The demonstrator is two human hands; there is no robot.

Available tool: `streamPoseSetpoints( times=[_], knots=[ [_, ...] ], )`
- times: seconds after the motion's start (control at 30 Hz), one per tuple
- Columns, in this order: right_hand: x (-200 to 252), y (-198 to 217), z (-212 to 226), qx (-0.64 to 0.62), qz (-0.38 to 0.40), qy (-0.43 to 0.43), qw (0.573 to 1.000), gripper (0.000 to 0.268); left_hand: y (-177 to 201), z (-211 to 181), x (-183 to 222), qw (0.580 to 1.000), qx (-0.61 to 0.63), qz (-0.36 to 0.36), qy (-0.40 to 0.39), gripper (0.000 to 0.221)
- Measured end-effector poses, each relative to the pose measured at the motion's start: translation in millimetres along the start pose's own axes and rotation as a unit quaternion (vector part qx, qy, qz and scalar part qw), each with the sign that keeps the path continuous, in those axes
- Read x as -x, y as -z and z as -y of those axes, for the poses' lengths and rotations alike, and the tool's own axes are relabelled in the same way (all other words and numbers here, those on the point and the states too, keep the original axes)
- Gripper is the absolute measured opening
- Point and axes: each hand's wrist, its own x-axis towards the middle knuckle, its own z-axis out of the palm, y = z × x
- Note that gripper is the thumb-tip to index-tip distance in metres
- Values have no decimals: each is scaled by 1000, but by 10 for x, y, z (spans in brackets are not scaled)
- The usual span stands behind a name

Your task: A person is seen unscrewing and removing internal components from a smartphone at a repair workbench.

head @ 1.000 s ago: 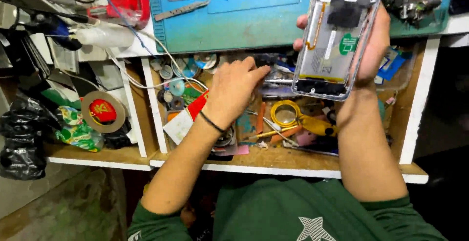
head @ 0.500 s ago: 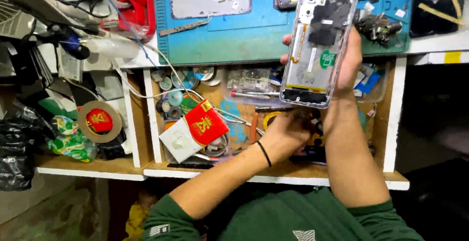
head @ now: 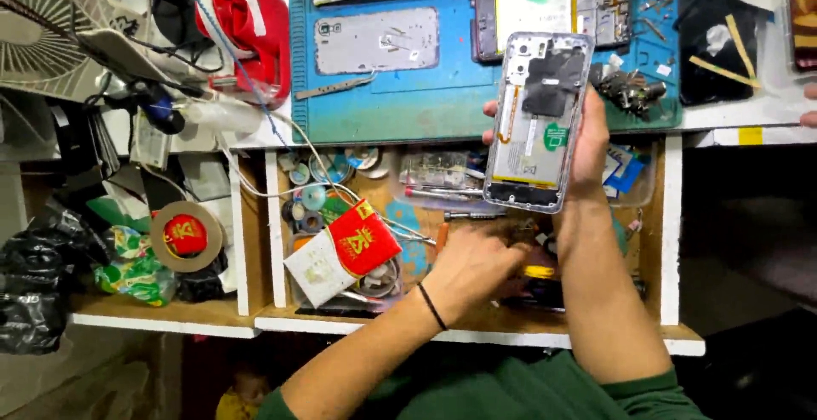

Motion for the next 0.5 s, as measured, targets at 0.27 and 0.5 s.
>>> streamPoseSetpoints(
  times=[0.27, 0.5],
  knots=[
    [-13, 210, -101, -99, 3, -137, 986, 71, 782, 240, 491, 985, 154, -75, -30, 38],
    [22, 162, -317, -163, 15, -215, 963, 77, 1159, 449, 1568, 673, 718, -71, 162, 39]
  ],
)
